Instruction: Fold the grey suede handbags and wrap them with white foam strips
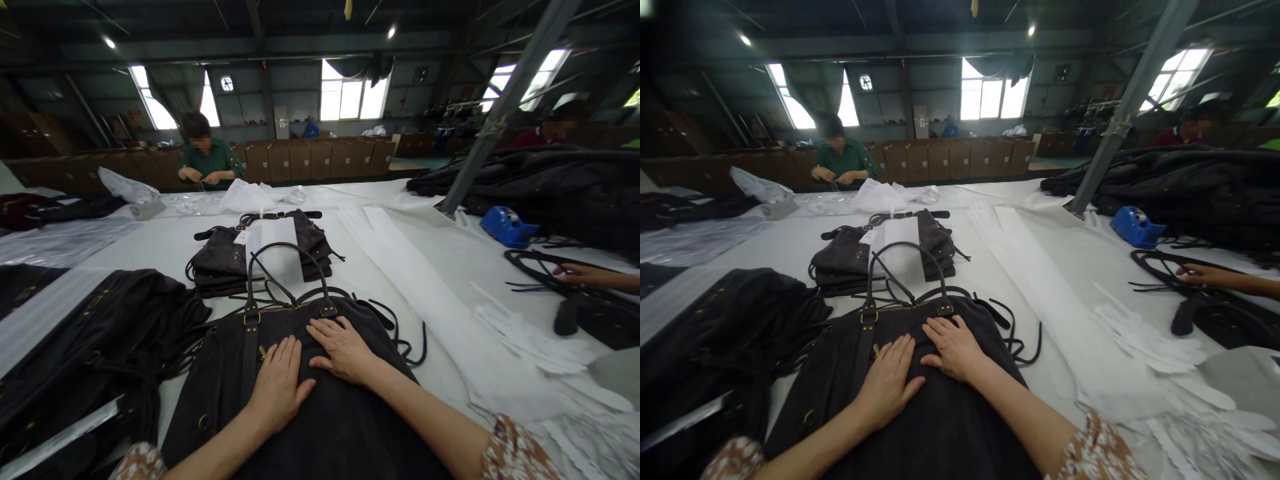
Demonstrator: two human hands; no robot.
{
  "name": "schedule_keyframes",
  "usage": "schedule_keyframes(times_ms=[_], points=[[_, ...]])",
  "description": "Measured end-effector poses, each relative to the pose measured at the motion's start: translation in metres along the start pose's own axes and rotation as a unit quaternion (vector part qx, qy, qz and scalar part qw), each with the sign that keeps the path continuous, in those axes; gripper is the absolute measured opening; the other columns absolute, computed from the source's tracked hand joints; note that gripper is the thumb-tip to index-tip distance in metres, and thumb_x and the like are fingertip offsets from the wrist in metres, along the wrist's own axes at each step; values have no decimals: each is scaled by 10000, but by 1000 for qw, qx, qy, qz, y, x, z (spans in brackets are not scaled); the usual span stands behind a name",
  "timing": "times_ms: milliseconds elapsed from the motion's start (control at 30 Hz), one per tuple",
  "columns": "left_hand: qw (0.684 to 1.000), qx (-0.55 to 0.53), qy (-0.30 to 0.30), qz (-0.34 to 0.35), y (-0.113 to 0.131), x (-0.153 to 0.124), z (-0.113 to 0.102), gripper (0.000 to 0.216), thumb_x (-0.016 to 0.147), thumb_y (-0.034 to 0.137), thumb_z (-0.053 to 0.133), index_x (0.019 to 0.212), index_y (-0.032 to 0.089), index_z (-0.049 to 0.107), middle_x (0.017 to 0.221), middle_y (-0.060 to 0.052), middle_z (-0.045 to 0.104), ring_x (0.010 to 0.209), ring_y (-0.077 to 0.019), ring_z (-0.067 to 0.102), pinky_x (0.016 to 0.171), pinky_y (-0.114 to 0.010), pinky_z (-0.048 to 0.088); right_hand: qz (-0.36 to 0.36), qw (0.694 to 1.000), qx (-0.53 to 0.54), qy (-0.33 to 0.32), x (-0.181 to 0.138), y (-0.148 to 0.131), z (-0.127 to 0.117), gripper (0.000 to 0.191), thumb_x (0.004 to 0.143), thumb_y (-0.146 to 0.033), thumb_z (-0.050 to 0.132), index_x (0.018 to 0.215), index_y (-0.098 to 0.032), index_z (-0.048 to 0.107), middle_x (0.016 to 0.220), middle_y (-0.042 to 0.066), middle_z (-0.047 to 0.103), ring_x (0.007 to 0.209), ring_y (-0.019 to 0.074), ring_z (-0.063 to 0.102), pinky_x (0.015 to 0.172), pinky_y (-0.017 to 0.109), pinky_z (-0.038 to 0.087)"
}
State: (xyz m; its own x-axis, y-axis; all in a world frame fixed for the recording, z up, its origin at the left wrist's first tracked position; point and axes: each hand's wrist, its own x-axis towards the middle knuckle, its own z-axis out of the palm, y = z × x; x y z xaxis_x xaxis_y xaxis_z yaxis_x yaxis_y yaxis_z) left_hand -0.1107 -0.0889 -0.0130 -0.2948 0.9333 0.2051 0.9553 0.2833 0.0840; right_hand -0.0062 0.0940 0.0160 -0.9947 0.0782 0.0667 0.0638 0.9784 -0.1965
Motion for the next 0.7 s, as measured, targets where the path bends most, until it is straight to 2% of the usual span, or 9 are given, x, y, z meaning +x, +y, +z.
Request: schedule_keyframes(times_ms=[233,300,367,400,467,533,567,633,700], points=[[1000,-10,10,3,0,-15,6,600,909,438,423,1404,106,350,1437,-172,424,1324,-318,389,1053,-494,381,20,999,25,28,-2,5,17,629,906,-621,378,1420,-259,366,1482,66,372,1364,264,312,1103,572,167],[999,-47,3,-4,-1,-13,2,609,899,436,449,1408,119,347,1447,-164,413,1330,-318,377,1062,-505,368,24,999,23,30,-1,0,11,596,912,-584,410,1405,-248,391,1471,79,390,1355,269,330,1097,562,186],[992,-125,-5,-17,-10,-7,-8,547,896,441,458,1370,173,417,1422,-124,458,1307,-286,412,1065,-482,373,34,999,12,21,5,-8,-2,522,922,-515,448,1349,-216,467,1419,110,459,1314,285,392,1074,540,236],[983,-176,5,-43,-18,-2,-15,488,896,441,459,1321,202,478,1378,-99,509,1274,-262,450,1061,-456,382,46,999,4,6,11,-12,-12,452,930,-473,453,1274,-193,541,1342,131,537,1255,294,461,1050,524,275],[953,-265,59,-138,-44,13,-31,384,899,425,446,1204,228,570,1266,-73,593,1203,-228,507,1055,-413,384,83,996,-4,-22,27,-19,-33,357,953,-402,416,1061,-155,651,1091,149,677,1061,295,600,971,477,356],[912,-304,127,-245,-77,32,-45,370,894,387,431,1177,198,575,1226,-99,604,1192,-239,508,1068,-424,349,125,992,10,-20,50,-22,-50,370,975,-356,350,959,-149,656,913,137,704,909,273,651,883,413,405],[897,-311,143,-280,-95,41,-49,380,884,358,432,1189,173,564,1229,-120,598,1196,-253,503,1071,-439,334,140,990,21,-8,63,-22,-56,375,982,-344,324,978,-147,644,900,138,700,889,266,654,847,384,416],[883,-337,121,-304,-126,58,-52,360,844,277,449,1143,140,596,1175,-141,630,1140,-269,549,1027,-445,372,158,987,40,15,89,-20,-59,357,983,-324,316,1052,-137,612,946,152,688,904,263,650,787,340,429],[870,-393,57,-292,-147,71,-49,280,776,202,480,964,143,680,982,-110,707,948,-250,641,900,-397,468,168,985,48,9,113,-16,-51,331,971,-304,351,1045,-119,615,948,168,686,884,263,655,732,316,435]])
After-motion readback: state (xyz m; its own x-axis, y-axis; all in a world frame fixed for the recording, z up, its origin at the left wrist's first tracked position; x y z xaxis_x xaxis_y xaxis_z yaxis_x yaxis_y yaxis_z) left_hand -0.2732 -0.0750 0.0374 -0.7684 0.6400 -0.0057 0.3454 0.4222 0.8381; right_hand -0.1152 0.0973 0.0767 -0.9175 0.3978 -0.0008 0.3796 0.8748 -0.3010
